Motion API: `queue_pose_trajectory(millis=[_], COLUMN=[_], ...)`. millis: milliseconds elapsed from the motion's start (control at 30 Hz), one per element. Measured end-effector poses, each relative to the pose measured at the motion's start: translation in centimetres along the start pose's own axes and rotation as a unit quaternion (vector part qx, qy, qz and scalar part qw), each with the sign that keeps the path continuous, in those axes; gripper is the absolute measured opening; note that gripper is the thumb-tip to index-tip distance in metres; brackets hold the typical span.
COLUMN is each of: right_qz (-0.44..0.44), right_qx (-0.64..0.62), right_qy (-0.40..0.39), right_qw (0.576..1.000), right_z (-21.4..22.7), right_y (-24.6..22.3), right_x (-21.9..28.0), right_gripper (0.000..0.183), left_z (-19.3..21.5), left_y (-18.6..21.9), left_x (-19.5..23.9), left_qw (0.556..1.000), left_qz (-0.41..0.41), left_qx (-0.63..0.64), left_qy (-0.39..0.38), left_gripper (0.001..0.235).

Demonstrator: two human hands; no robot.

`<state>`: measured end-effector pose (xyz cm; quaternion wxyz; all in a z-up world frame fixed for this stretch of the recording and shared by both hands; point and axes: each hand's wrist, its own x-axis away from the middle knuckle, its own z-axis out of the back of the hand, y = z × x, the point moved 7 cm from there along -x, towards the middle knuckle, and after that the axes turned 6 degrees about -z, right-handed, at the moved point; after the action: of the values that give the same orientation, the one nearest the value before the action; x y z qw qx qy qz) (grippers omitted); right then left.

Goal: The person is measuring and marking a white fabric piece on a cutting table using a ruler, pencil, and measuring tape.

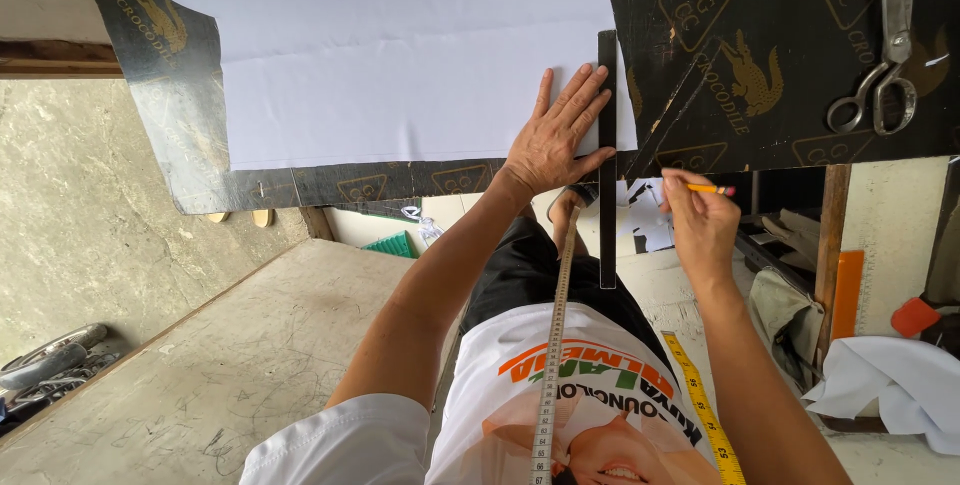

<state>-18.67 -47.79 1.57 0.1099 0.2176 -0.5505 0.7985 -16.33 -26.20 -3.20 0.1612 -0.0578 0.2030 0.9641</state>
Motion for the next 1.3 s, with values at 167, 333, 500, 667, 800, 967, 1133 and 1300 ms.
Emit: queue_pose_trajectory(millis=[167,333,500,667,800,967,1133,1300], right_qz=[0.081,0.118,0.192,0.214,0.216,0.241,0.241,0.205], right_qx=[-0.051,-0.042,-0.038,-0.005,0.02,0.052,0.092,0.109], right_qy=[-0.018,-0.006,-0.025,-0.013,-0.009,-0.015,-0.026,-0.026], right_qw=[0.995,0.992,0.98,0.977,0.976,0.969,0.966,0.972], right_z=[-1.8,-3.7,-5.2,-5.8,-6.0,-5.8,-5.2,-4.4], right_y=[-1.7,-2.7,-5.3,-7.1,-7.6,-8.3,-7.3,-6.3], right_x=[-3.1,-5.4,-7.6,-9.1,-9.8,-9.5,-6.9,-3.6], right_gripper=[0.024,0.023,0.023,0.021,0.02,0.019,0.018,0.017], left_z=[0.1,0.0,0.1,-0.2,-0.1,-0.4,-0.1,-0.1], left_y=[0.0,-0.1,-0.2,-0.3,-0.3,-0.5,-0.3,-0.2], left_x=[-0.1,0.0,0.0,0.1,0.1,0.1,0.1,0.0], left_qw=[1.0,1.0,1.0,1.0,1.0,1.0,1.0,0.999], left_qz=[0.001,0.003,0.008,0.007,0.008,0.006,0.007,0.007], left_qx=[-0.007,-0.004,0.003,0.004,0.005,0.005,0.004,-0.01], left_qy=[-0.009,-0.01,-0.01,-0.013,-0.021,-0.023,-0.026,-0.041], left_gripper=[0.081,0.082,0.082,0.082,0.082,0.084,0.084,0.085])
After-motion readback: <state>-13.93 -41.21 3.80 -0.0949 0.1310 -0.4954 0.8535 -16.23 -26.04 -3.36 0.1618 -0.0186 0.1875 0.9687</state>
